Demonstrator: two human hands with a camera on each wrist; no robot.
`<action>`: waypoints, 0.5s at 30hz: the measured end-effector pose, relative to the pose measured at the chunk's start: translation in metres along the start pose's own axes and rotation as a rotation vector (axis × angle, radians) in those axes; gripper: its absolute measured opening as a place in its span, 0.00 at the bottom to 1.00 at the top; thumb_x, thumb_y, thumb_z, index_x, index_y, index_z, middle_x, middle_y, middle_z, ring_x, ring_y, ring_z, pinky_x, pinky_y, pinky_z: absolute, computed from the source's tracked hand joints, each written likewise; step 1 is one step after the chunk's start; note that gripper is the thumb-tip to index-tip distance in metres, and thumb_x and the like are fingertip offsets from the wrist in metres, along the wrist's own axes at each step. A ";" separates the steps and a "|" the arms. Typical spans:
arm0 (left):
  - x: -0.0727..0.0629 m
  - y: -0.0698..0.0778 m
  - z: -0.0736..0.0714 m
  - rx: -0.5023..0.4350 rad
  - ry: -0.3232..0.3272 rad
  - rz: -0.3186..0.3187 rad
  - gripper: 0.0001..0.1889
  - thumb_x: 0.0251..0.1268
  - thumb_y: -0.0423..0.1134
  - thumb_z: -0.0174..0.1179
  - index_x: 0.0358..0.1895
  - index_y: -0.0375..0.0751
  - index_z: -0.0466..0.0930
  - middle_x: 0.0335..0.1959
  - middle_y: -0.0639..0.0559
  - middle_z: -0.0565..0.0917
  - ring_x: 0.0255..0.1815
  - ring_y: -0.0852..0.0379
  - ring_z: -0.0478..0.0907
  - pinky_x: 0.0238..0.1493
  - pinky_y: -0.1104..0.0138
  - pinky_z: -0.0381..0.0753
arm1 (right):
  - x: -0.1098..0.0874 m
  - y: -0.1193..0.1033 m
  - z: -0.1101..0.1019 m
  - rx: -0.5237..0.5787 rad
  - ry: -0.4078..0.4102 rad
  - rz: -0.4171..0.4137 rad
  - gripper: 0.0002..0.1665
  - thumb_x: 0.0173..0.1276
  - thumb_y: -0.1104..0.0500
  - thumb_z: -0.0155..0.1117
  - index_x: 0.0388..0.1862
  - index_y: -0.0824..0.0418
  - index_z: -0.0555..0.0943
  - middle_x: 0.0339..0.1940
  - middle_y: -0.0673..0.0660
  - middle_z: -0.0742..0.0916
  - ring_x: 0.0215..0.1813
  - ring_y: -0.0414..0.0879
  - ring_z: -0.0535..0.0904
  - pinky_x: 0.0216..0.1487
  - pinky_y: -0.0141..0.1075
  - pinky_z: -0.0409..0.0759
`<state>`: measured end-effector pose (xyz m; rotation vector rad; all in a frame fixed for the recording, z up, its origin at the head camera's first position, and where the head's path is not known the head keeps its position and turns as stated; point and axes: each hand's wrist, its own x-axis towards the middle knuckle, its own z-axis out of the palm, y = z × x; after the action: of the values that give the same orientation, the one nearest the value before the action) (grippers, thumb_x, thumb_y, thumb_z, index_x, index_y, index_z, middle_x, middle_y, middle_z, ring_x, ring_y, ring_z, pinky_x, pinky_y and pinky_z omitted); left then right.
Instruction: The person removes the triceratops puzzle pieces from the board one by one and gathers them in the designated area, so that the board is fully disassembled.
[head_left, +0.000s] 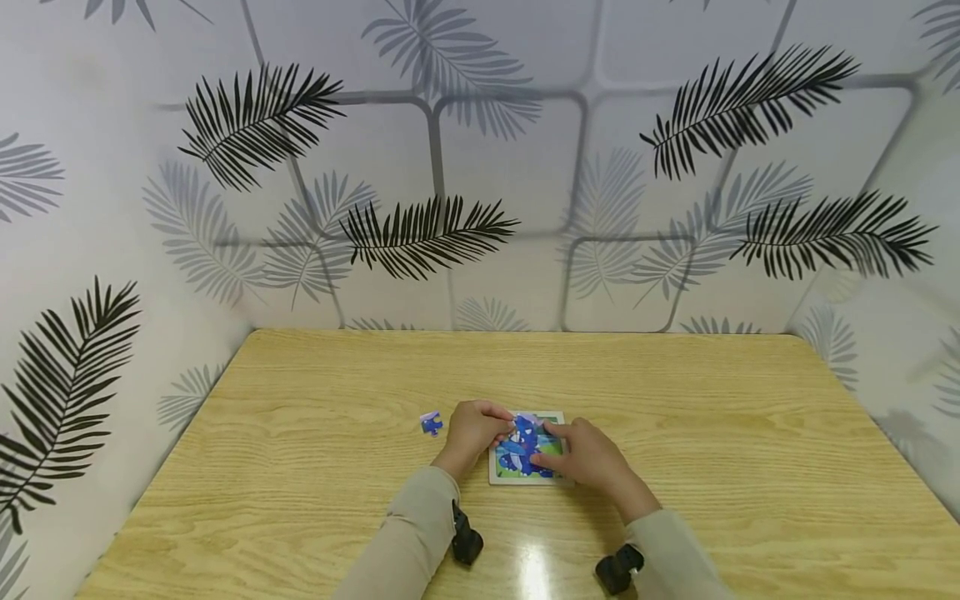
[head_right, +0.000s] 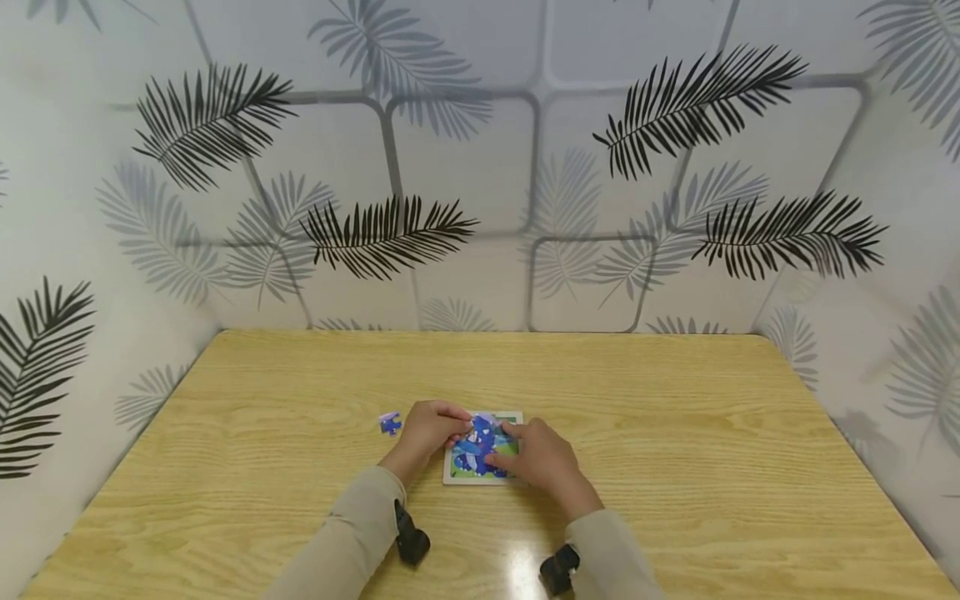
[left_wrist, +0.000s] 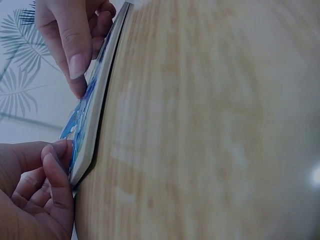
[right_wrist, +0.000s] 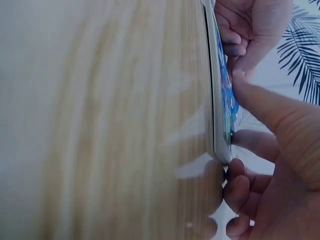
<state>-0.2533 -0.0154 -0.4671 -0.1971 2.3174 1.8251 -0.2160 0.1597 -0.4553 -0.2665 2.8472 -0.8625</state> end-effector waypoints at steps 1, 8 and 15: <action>0.000 0.000 0.000 0.000 0.002 0.000 0.02 0.54 0.28 0.66 0.26 0.36 0.84 0.18 0.53 0.79 0.15 0.64 0.70 0.18 0.76 0.71 | 0.001 -0.001 0.000 -0.012 0.010 0.011 0.35 0.58 0.46 0.70 0.61 0.62 0.76 0.22 0.54 0.70 0.22 0.44 0.60 0.24 0.34 0.58; -0.001 0.002 0.000 -0.005 0.007 -0.010 0.03 0.53 0.27 0.66 0.26 0.37 0.84 0.18 0.53 0.79 0.15 0.64 0.70 0.18 0.76 0.71 | 0.002 -0.007 0.002 -0.081 0.053 0.096 0.32 0.57 0.44 0.70 0.58 0.57 0.79 0.49 0.66 0.83 0.29 0.47 0.74 0.21 0.34 0.63; 0.000 0.002 0.000 -0.012 -0.007 -0.039 0.03 0.55 0.28 0.65 0.27 0.38 0.85 0.19 0.53 0.80 0.16 0.64 0.71 0.19 0.76 0.71 | 0.002 -0.012 0.000 -0.146 0.045 0.114 0.31 0.57 0.43 0.69 0.58 0.54 0.80 0.57 0.64 0.80 0.51 0.59 0.79 0.30 0.41 0.75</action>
<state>-0.2537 -0.0152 -0.4652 -0.2355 2.2824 1.8185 -0.2166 0.1496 -0.4487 -0.1009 2.9382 -0.6483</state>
